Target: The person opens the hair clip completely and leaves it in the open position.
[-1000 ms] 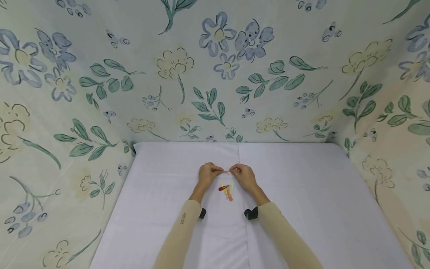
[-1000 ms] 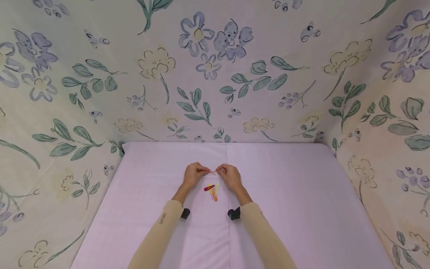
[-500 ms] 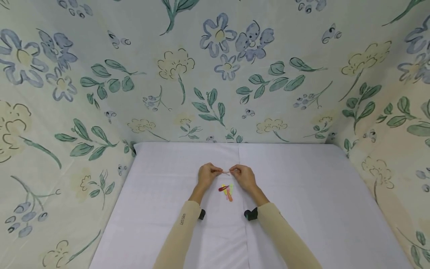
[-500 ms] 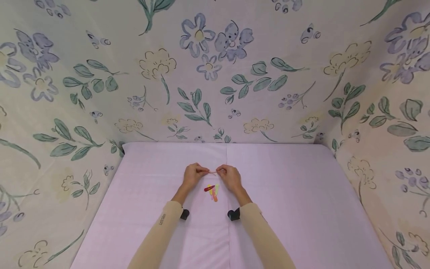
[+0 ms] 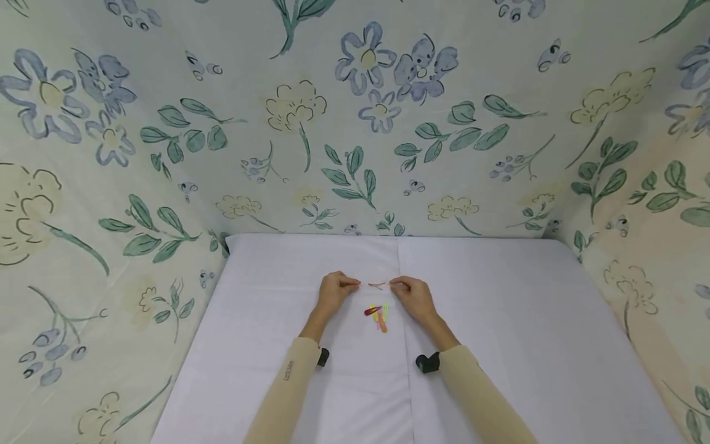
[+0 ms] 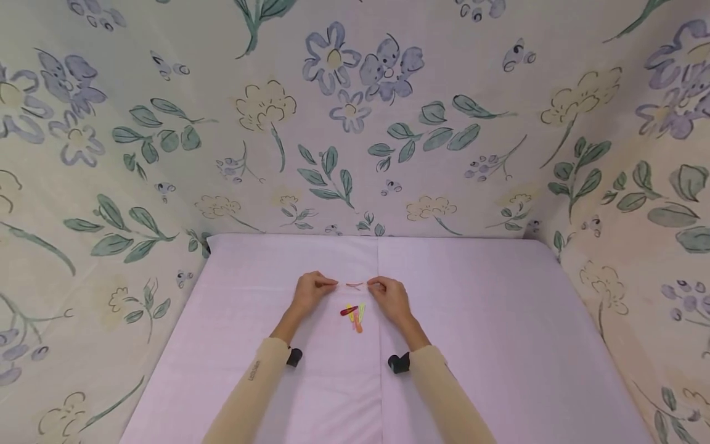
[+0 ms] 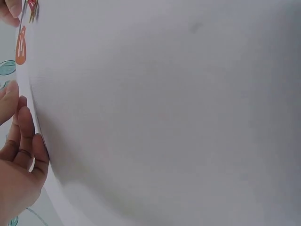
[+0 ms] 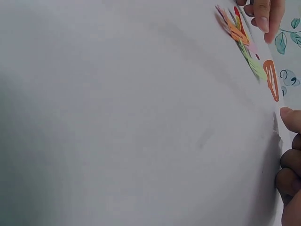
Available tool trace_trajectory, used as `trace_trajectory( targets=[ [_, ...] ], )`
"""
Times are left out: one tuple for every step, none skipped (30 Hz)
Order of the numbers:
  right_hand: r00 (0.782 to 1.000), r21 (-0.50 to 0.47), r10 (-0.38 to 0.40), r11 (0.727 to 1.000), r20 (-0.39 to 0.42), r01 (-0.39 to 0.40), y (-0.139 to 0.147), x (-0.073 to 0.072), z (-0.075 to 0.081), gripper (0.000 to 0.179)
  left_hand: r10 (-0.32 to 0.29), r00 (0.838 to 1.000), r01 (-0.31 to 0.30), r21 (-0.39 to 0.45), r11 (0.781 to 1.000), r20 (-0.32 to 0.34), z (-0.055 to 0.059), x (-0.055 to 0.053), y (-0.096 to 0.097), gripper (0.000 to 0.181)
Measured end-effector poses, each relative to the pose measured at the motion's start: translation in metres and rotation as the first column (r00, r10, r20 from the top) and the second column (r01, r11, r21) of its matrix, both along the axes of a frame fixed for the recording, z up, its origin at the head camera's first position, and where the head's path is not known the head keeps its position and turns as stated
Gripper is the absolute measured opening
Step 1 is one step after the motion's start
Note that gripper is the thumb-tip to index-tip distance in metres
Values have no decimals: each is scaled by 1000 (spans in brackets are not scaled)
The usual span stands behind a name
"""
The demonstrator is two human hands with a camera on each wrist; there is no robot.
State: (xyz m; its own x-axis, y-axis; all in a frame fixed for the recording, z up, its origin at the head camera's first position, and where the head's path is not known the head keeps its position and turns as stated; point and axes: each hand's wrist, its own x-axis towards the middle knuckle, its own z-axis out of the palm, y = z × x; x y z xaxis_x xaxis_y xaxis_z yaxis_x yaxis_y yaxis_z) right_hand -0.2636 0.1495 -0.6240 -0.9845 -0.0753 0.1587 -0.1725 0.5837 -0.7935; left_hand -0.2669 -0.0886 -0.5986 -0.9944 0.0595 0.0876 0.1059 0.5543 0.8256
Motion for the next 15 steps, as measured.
trace_trajectory(
  targets=[
    [1000,-4,-1,1000,-1,1,2,2,0,12,-10,1000,10,-12,1000,-4,1,2,-1,7],
    [1000,-9,0,1000,-3,0,4,4,0,12,-22,1000,22,-22,1000,-4,1,4,-3,8],
    [1000,-10,2,1000,-5,-2,5,5,-1,12,-37,999,36,-31,999,-7,0,5,-3,8],
    [1000,-11,6,1000,-5,-6,7,8,-1,12,-54,999,54,-38,998,-5,-1,7,-4,8],
    [1000,-7,12,1000,0,-12,8,10,-1,12,-75,997,75,-42,996,4,-2,9,-4,8],
    [1000,-4,20,1000,10,-20,8,13,0,12,-97,995,97,-48,994,14,-2,12,-3,8],
    [999,-3,30,1000,20,-30,9,15,0,11,-120,993,121,-56,991,22,-3,14,-3,8],
    [999,-2,41,999,29,-41,9,17,0,11,-142,989,144,-72,987,29,-3,15,-1,8],
    [998,-1,52,999,40,-52,9,20,1,11,-166,986,168,-88,982,32,-4,17,0,8],
    [997,-1,61,998,53,-61,9,22,1,10,-189,981,192,-104,976,37,-3,19,2,9],
    [995,-2,70,998,67,-70,8,24,2,9,-210,977,213,-118,970,41,-4,20,4,9],
    [994,-3,80,997,76,-80,8,25,2,9,-228,973,231,-130,964,42,-4,20,5,9],
    [992,-5,89,996,84,-89,7,27,3,8,-243,969,246,-140,959,42,-5,21,7,9],
    [991,-6,98,995,96,-98,7,28,3,7,-256,966,260,-142,955,45,-5,22,9,9],
    [989,0,107,994,104,-108,6,29,3,7,-267,962,272,-142,952,50,-5,23,11,8]
  ],
)
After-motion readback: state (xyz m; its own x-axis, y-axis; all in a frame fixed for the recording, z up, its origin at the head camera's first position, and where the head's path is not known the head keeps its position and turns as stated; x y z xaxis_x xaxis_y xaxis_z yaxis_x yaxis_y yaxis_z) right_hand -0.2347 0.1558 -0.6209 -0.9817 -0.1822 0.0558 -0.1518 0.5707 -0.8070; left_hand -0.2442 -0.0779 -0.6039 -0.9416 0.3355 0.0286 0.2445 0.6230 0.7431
